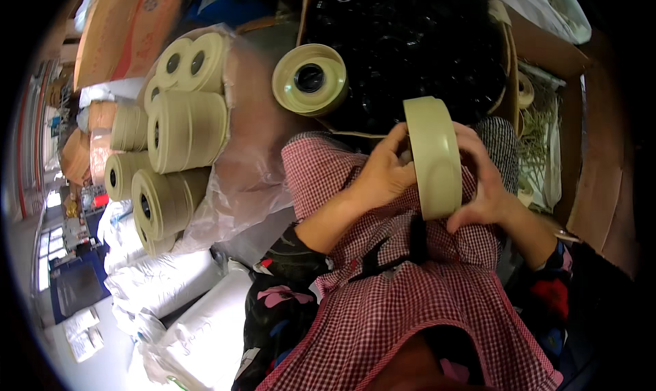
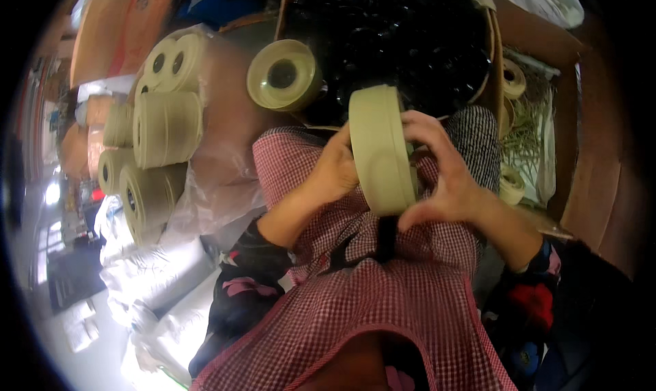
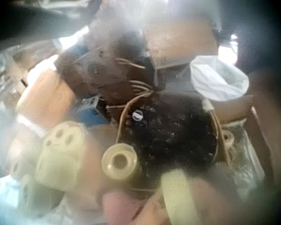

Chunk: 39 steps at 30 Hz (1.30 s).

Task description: The person assembles oil filters by picking up black internal components and inserting them into large beige cylindrical filter housings, then stacks the completed filters into a plastic-lined bag.

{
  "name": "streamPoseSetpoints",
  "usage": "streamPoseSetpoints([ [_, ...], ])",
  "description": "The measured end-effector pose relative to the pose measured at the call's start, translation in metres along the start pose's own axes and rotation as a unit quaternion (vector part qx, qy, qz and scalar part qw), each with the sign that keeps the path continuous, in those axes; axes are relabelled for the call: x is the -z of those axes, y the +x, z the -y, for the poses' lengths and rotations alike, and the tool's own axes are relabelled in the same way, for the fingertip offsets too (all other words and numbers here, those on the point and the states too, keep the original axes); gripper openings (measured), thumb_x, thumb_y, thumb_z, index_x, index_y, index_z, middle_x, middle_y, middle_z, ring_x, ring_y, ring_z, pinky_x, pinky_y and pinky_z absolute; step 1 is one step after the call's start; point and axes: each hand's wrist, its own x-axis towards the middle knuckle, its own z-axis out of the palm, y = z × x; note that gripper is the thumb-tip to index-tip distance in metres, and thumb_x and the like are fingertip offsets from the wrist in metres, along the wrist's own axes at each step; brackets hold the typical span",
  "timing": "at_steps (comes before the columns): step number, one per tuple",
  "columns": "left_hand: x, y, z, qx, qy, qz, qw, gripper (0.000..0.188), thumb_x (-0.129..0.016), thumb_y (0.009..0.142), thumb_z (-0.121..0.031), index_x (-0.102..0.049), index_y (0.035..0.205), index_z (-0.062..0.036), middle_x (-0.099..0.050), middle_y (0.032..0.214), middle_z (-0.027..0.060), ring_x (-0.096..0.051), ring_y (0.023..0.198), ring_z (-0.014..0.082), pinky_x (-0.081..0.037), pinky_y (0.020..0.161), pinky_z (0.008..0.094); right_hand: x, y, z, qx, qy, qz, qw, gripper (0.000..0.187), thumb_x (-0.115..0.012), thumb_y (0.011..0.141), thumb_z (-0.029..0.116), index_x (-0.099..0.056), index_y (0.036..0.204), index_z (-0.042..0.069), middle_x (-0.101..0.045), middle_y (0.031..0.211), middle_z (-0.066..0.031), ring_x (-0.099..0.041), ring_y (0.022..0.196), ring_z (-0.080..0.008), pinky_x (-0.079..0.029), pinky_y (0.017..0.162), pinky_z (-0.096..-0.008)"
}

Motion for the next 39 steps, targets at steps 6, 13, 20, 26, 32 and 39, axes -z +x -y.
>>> streamPoseSetpoints([
  [6, 0.004, 0.008, 0.001, 0.075, 0.141, 0.004, 0.987, 0.057, -0.067, 0.079, -0.02, -0.037, 0.123, 0.0008, -0.054, 0.104, 0.0114, -0.054, 0.094, 0.0156, -0.048, 0.079, 0.0286, -0.005, -0.005, -0.014, -0.296, 0.218, -0.022, 0.93, 0.044, -0.037, 0.097, 0.031, -0.039, 0.128, 0.0, -0.057, 0.104, -0.0128, -0.056, 0.1, -0.0187, -0.047, 0.082, -0.0281],
  [13, -0.015, 0.014, 0.0, 0.024, 0.162, -0.018, 0.986, 0.058, -0.067, 0.077, -0.014, -0.038, 0.125, 0.001, -0.053, 0.11, 0.0112, -0.054, 0.101, 0.0178, -0.045, 0.085, 0.0296, -0.002, -0.008, -0.014, -0.276, 0.326, -0.118, 0.896, 0.049, -0.05, 0.09, 0.013, -0.031, 0.135, 0.004, -0.05, 0.119, -0.0137, -0.051, 0.107, -0.0215, -0.045, 0.09, -0.0337],
  [20, 0.025, -0.006, 0.03, 0.12, -0.026, 0.008, 0.992, 0.048, -0.068, 0.078, -0.009, -0.048, 0.121, -0.0007, -0.058, 0.11, 0.0092, -0.059, 0.094, 0.0171, -0.051, 0.078, 0.0293, 0.008, -0.011, -0.013, 0.122, -0.165, -0.043, 0.978, 0.062, -0.052, 0.067, -0.007, -0.043, 0.127, 0.008, -0.034, 0.13, -0.0177, -0.036, 0.12, -0.0335, -0.034, 0.099, -0.0409],
  [26, -0.014, 0.01, -0.007, 0.058, 0.103, 0.012, 0.993, 0.044, -0.064, 0.082, -0.013, -0.048, 0.12, 0.0022, -0.059, 0.107, 0.0082, -0.058, 0.094, 0.0149, -0.049, 0.078, 0.0266, 0.015, -0.013, -0.003, 0.031, -0.081, -0.102, 0.991, 0.063, -0.054, 0.064, -0.004, -0.041, 0.125, 0.008, -0.044, 0.118, -0.0171, -0.047, 0.109, -0.0314, -0.041, 0.093, -0.0375],
  [32, 0.018, 0.023, -0.019, -0.013, 0.288, 0.044, 0.957, 0.046, -0.067, 0.077, -0.013, -0.051, 0.118, 0.0002, -0.058, 0.112, 0.0089, -0.057, 0.097, 0.0159, -0.047, 0.083, 0.0293, 0.047, -0.004, -0.021, -0.425, 0.358, 0.101, 0.826, 0.029, -0.047, 0.091, 0.023, -0.057, 0.095, -0.005, -0.059, 0.066, -0.0069, -0.054, 0.05, -0.01, -0.045, 0.046, -0.0216],
  [39, 0.101, 0.051, -0.086, -0.11, 0.456, -0.059, 0.881, 0.042, -0.064, 0.079, -0.021, -0.054, 0.11, 0.0047, -0.061, 0.104, 0.0115, -0.057, 0.093, 0.0142, -0.046, 0.08, 0.0287, 0.084, -0.003, -0.044, -0.232, 0.168, -0.23, 0.93, 0.026, -0.049, 0.092, 0.026, -0.062, 0.083, 0.006, -0.051, 0.063, 0.0022, -0.045, 0.049, -0.0047, -0.038, 0.047, -0.0172],
])
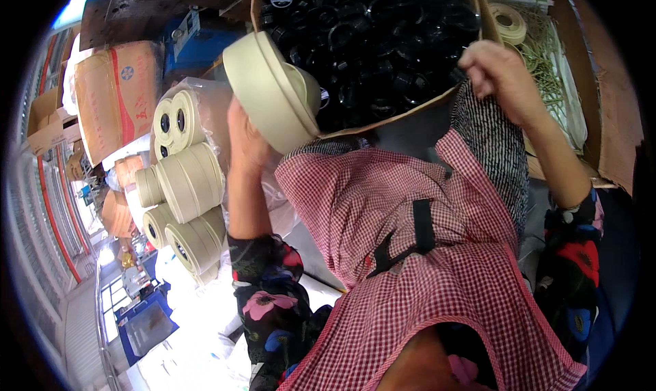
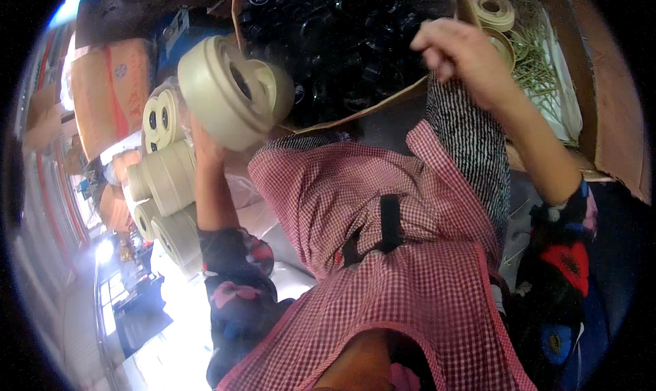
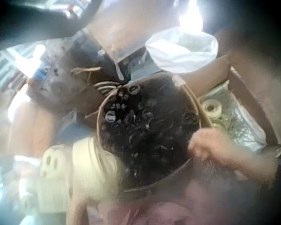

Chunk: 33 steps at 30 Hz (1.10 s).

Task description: The person assembles oil filters by picking up black internal components and inserting them into large beige cylindrical filter housings, then stacks the completed filters into a plastic-lined bag.

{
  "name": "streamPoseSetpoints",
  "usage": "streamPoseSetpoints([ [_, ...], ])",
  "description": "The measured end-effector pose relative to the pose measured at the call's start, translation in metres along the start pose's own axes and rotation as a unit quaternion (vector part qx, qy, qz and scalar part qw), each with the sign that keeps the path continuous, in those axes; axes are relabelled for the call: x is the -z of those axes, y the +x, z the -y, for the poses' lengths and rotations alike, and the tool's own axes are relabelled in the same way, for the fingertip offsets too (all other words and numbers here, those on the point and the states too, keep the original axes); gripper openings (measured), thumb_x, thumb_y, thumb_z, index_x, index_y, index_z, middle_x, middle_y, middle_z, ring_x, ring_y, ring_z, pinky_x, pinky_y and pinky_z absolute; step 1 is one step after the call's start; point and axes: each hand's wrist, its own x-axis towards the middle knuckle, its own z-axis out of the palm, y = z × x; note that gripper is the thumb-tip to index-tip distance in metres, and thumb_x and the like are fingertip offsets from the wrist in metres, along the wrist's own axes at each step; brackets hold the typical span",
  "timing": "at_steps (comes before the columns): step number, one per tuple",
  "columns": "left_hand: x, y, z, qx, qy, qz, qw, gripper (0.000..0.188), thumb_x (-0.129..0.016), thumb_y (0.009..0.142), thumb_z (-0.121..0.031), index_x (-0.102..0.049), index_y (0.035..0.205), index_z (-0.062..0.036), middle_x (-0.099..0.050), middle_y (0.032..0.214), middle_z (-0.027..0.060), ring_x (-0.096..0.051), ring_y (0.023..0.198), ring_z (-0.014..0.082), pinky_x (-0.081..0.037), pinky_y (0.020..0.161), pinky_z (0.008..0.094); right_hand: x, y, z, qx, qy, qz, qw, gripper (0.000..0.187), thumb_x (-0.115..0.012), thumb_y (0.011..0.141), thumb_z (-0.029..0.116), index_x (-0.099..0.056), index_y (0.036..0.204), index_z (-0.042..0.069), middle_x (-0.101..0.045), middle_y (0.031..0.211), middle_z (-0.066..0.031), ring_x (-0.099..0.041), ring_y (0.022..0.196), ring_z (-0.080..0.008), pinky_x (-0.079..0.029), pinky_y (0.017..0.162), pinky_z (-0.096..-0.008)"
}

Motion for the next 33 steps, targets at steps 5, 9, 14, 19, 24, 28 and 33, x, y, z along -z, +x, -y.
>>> streamPoseSetpoints([
  [5, 0.027, 0.018, 0.065, 0.105, 0.196, -0.025, 0.975, 0.052, -0.063, 0.079, -0.034, -0.05, 0.114, 0.0019, -0.058, 0.097, 0.0151, -0.058, 0.091, 0.0238, -0.046, 0.08, 0.0316, 0.08, 0.027, -0.043, 0.012, 0.098, -0.186, 0.978, 0.023, -0.048, 0.094, 0.025, -0.06, 0.097, 0.005, -0.046, 0.068, 0.0046, -0.039, 0.057, -0.0042, -0.035, 0.054, -0.0205],
  [9, 0.019, 0.018, 0.084, 0.107, 0.433, 0.039, 0.894, 0.058, -0.066, 0.076, -0.04, -0.047, 0.118, -0.0051, -0.049, 0.111, 0.0204, -0.054, 0.095, 0.039, -0.046, 0.08, 0.0441, 0.164, 0.042, -0.111, -0.049, -0.014, -0.311, 0.949, 0.027, -0.05, 0.092, 0.029, -0.061, 0.094, 0.004, -0.051, 0.07, 0.0043, -0.041, 0.057, -0.0051, -0.034, 0.053, -0.0207],
  [14, 0.015, 0.015, 0.09, 0.09, 0.406, 0.034, 0.909, 0.06, -0.066, 0.076, -0.04, -0.046, 0.122, -0.0067, -0.049, 0.11, 0.0202, -0.054, 0.095, 0.0393, -0.047, 0.079, 0.0437, 0.228, 0.06, -0.18, -0.124, -0.146, -0.332, 0.924, 0.031, -0.052, 0.089, 0.033, -0.064, 0.091, 0.004, -0.057, 0.072, 0.0008, -0.047, 0.061, -0.008, -0.037, 0.055, -0.0227],
  [19, 0.013, 0.026, 0.074, 0.095, 0.451, 0.081, 0.884, 0.06, -0.067, 0.076, -0.034, -0.045, 0.125, -0.0074, -0.051, 0.11, 0.0204, -0.053, 0.098, 0.0386, -0.044, 0.083, 0.0446, 0.255, 0.097, -0.199, -0.079, -0.505, -0.277, 0.814, 0.035, -0.051, 0.086, 0.034, -0.062, 0.104, 0.005, -0.064, 0.095, -0.0149, -0.06, 0.088, -0.029, -0.045, 0.077, -0.0378],
  [24, -0.036, 0.052, 0.019, -0.017, 0.404, 0.001, 0.915, 0.041, -0.06, 0.077, -0.005, -0.052, 0.118, -0.0038, -0.052, 0.118, 0.0188, -0.05, 0.107, 0.0356, -0.04, 0.092, 0.0405, 0.259, 0.144, -0.199, -0.059, -0.711, -0.243, 0.657, 0.051, -0.059, 0.081, 0.03, -0.046, 0.127, 0.012, -0.048, 0.128, -0.0125, -0.046, 0.117, -0.0323, -0.041, 0.095, -0.0423],
  [28, -0.106, 0.083, 0.026, -0.063, 0.351, 0.041, 0.933, 0.041, -0.061, 0.076, -0.003, -0.051, 0.116, -0.0006, -0.05, 0.121, 0.0202, -0.047, 0.112, 0.0373, -0.038, 0.096, 0.0392, 0.257, 0.162, -0.201, -0.101, -0.782, -0.186, 0.586, 0.051, -0.058, 0.08, 0.028, -0.045, 0.125, 0.008, -0.046, 0.131, -0.0127, -0.041, 0.123, -0.0292, -0.033, 0.101, -0.0431],
  [33, -0.137, 0.098, 0.071, 0.089, 0.388, 0.121, 0.909, 0.045, -0.061, 0.076, -0.007, -0.048, 0.119, -0.0012, -0.044, 0.128, 0.0213, -0.043, 0.118, 0.0373, -0.038, 0.097, 0.038, 0.251, 0.172, -0.203, -0.318, -0.759, -0.067, 0.564, 0.066, -0.056, 0.082, 0.032, -0.027, 0.138, 0.013, -0.04, 0.137, -0.0106, -0.03, 0.132, -0.0261, -0.023, 0.106, -0.044],
])
